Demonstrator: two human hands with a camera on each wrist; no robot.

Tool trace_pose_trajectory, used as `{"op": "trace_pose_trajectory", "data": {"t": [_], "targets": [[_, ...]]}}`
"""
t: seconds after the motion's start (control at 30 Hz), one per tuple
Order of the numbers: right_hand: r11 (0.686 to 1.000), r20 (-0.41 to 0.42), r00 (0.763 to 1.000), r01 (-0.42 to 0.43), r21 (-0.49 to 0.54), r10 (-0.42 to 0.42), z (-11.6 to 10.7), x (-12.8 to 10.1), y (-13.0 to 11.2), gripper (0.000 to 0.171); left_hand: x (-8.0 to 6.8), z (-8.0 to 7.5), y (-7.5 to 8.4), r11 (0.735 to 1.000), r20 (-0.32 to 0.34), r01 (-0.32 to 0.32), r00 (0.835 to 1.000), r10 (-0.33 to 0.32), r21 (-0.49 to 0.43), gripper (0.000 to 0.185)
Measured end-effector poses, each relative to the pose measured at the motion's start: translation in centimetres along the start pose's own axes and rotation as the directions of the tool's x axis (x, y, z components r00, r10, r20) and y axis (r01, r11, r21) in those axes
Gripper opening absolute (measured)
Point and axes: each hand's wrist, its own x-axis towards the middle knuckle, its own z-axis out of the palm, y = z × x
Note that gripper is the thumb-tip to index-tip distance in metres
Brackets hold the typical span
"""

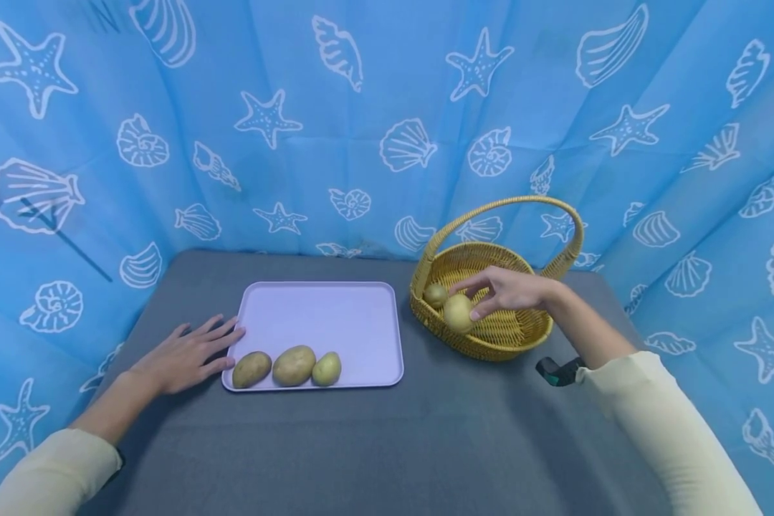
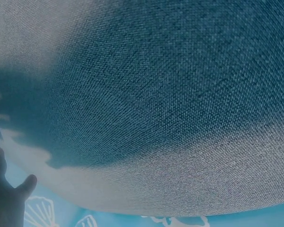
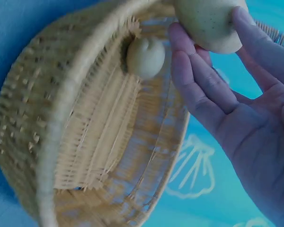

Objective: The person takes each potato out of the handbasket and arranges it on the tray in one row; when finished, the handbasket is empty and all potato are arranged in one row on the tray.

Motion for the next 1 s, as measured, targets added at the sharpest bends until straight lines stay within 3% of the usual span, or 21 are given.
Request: {"op": "trace_pose_trajectory", "data": {"t": [0.37,0.6,1.0], "targets": [[0.997,0.097,0.992,0.082,0.012,-0.083,2.8,3.1,-2.8,0.054,0.1,0.1,0.1,1.000,-0.019,-0.011,1.000,0.012,0.013,0.065],[0.983,0.141,0.977,0.171,-0.072,-0.159,5.1,5.5,-2.9,0.052,0.1,0.0,0.2,1.000,-0.016,-0.005,1.000,0.005,0.012,0.066],[0.991,0.175,0.975,0.136,0.008,-0.135,9.0,10.4,-3.0,0.051,0.0,-0.1,0.2,1.000,-0.019,-0.013,1.000,0.014,0.025,0.064]]}}
